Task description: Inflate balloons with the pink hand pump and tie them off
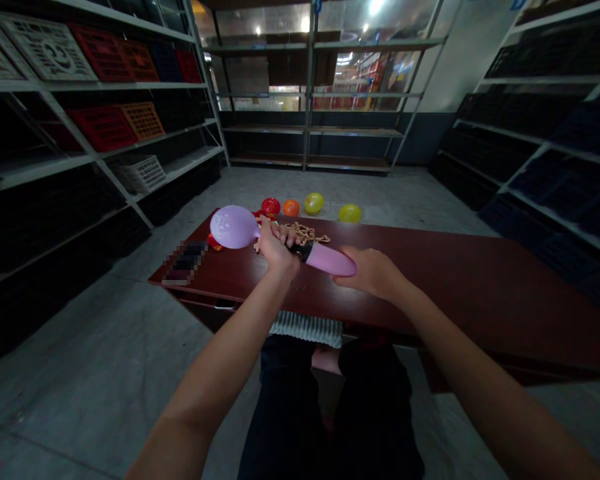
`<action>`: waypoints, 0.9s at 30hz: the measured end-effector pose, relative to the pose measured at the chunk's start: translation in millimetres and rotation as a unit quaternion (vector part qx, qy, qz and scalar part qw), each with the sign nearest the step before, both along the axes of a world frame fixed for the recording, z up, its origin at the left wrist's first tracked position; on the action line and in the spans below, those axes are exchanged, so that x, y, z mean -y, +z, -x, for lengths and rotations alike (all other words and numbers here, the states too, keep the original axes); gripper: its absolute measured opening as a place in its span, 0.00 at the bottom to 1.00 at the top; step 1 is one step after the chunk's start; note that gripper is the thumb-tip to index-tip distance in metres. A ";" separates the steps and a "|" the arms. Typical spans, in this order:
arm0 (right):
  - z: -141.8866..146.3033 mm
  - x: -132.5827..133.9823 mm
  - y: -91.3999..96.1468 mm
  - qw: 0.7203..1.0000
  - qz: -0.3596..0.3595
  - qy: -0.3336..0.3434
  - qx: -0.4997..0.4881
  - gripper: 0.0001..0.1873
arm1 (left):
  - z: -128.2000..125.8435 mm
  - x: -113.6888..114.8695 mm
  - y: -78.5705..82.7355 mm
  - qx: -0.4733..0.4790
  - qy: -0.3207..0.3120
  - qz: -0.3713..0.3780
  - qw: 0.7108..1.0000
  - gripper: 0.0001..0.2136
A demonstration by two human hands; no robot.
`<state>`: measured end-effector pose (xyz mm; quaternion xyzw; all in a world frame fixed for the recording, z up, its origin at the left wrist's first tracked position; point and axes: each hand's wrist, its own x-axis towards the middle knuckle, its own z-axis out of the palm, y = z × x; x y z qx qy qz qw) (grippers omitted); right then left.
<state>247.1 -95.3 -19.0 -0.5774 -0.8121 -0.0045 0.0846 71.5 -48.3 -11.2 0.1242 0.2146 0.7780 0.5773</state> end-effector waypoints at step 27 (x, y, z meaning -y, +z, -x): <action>-44.0 28.1 -43.4 0.998 -0.043 -0.028 -0.030 0.28 | 62.7 -47.1 12.4 -0.008 0.002 0.087 0.996 0.21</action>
